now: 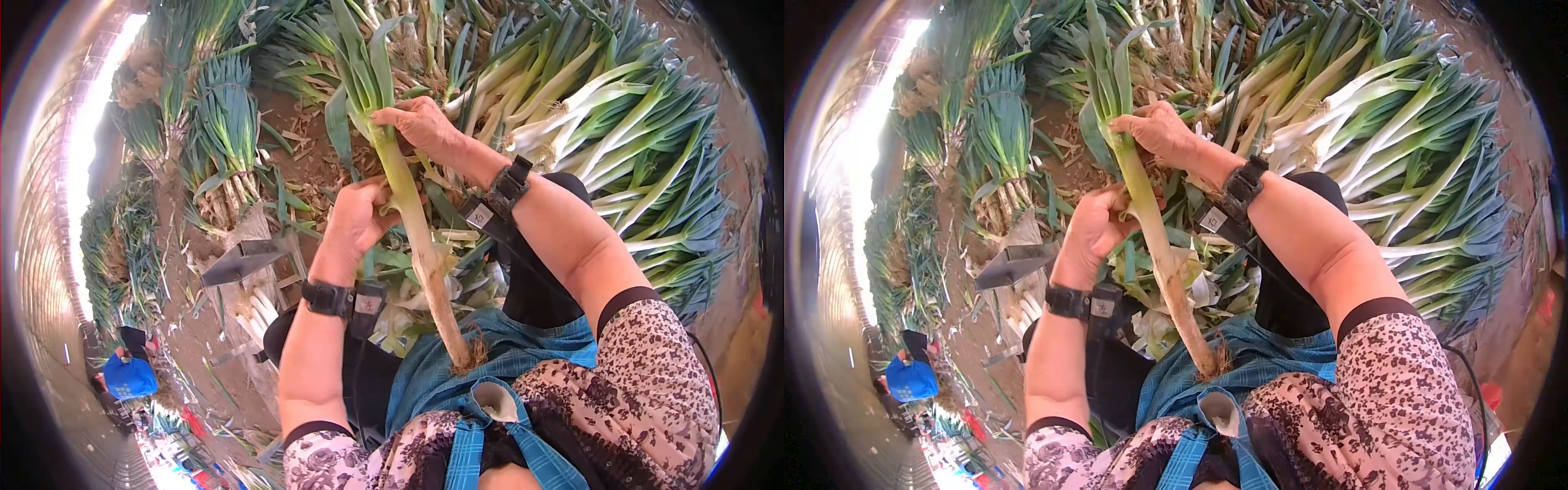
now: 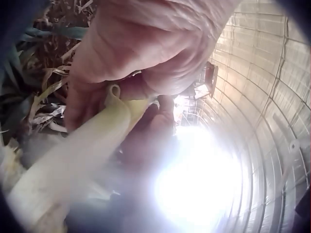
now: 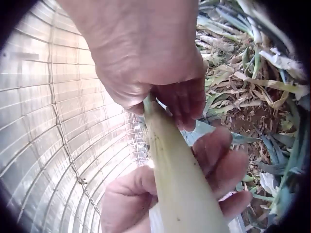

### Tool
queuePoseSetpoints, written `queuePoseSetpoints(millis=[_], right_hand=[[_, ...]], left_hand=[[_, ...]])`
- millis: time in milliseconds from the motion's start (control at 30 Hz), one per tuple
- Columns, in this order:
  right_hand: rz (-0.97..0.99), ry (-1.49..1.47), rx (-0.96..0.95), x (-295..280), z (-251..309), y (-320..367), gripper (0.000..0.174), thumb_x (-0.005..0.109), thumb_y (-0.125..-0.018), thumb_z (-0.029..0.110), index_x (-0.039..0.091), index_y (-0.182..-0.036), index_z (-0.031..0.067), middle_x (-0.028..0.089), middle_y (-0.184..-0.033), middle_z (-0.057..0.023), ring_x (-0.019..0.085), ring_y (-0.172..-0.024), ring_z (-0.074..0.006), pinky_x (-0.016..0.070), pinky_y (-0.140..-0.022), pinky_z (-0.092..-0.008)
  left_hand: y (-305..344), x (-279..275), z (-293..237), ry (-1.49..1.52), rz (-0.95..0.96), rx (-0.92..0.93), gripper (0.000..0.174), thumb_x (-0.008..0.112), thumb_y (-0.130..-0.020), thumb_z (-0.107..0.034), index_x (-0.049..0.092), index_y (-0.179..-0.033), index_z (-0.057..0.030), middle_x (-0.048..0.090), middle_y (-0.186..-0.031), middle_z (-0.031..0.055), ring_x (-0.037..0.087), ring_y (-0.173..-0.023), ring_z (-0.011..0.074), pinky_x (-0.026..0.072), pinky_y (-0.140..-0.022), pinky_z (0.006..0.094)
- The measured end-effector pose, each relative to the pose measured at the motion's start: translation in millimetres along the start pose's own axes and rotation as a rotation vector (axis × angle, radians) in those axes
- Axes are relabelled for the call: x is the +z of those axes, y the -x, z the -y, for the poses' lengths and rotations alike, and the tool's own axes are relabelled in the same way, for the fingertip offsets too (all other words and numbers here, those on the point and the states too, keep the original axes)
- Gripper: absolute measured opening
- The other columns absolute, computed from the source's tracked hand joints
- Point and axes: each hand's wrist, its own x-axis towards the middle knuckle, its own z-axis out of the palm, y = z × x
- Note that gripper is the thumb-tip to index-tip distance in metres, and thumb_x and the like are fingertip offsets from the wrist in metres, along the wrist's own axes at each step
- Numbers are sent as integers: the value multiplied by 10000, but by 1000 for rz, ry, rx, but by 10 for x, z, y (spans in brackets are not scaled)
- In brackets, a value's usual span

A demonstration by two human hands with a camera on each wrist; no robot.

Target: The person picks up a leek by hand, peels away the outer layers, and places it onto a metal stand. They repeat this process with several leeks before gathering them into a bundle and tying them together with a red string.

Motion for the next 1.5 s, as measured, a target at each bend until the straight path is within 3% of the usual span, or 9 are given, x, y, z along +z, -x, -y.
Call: queuePoseSetpoints(millis=[200,267,333,400,633,933,1067,1233,1500], right_hand=[[46,-622,239,-16,63,136,333,563,-919,212,532,-1116,-54,594,-958,-127,654,-796,-269,546,-685,-376],[179,-621,221,-65,-2,168,380,548,-931,209,475,-1207,-42,572,-982,-122,644,-859,-298,539,-749,-406],[188,-585,209,-11,-36,226,356,553,-928,179,492,-1198,-46,582,-986,-118,643,-880,-283,537,-787,-405],[278,-378,220,49,-49,321,345,554,-925,148,497,-1197,-57,590,-992,-115,643,-887,-268,537,-811,-393],[254,-380,251,285,-147,323,409,638,-854,57,515,-1221,-73,632,-972,-153,649,-818,-241,557,-724,-365],[82,-353,217,352,-128,279,621,781,-728,75,473,-1236,-109,626,-979,-194,650,-791,-249,555,-638,-362],[321,-520,436,334,-236,240,450,604,-911,230,444,-1201,-75,597,-964,-151,628,-827,-247,530,-706,-397],[111,-530,434,273,-78,352,307,426,-990,335,442,-1001,29,532,-805,-85,520,-630,-166,479,-573,-343],[-29,-661,361,-55,113,223,295,423,-991,322,439,-1001,28,516,-771,-84,485,-588,-168,442,-548,-349]], left_hand=[[115,-497,1407,131,-187,-78,280,611,-820,-189,627,-1054,-35,644,-968,204,628,-885,337,503,-753,355],[129,-996,1871,-1332,-157,69,311,638,-809,-193,619,-1077,-37,648,-966,198,629,-857,324,499,-759,348],[388,-838,1601,-1466,-642,243,345,656,-830,-220,605,-1054,38,659,-917,145,632,-836,249,499,-751,352],[452,-604,1159,-514,-735,487,329,640,-876,-229,598,-1004,71,649,-874,84,620,-840,173,498,-736,336],[328,57,563,91,-295,420,206,598,-914,-191,610,-986,1,634,-840,62,616,-714,148,518,-603,267],[381,117,877,2,-230,322,242,569,-909,-122,539,-1125,-16,631,-896,107,624,-745,185,534,-706,313],[401,151,1001,-45,-260,405,312,621,-887,-112,520,-1162,-4,650,-943,126,633,-793,186,524,-735,306],[351,306,972,-221,-125,371,558,346,-987,-476,556,-1122,23,649,-916,123,624,-805,174,514,-732,294],[558,172,1455,-232,-195,182,532,361,-987,-457,614,-1021,10,616,-822,50,568,-707,107,472,-632,254]])
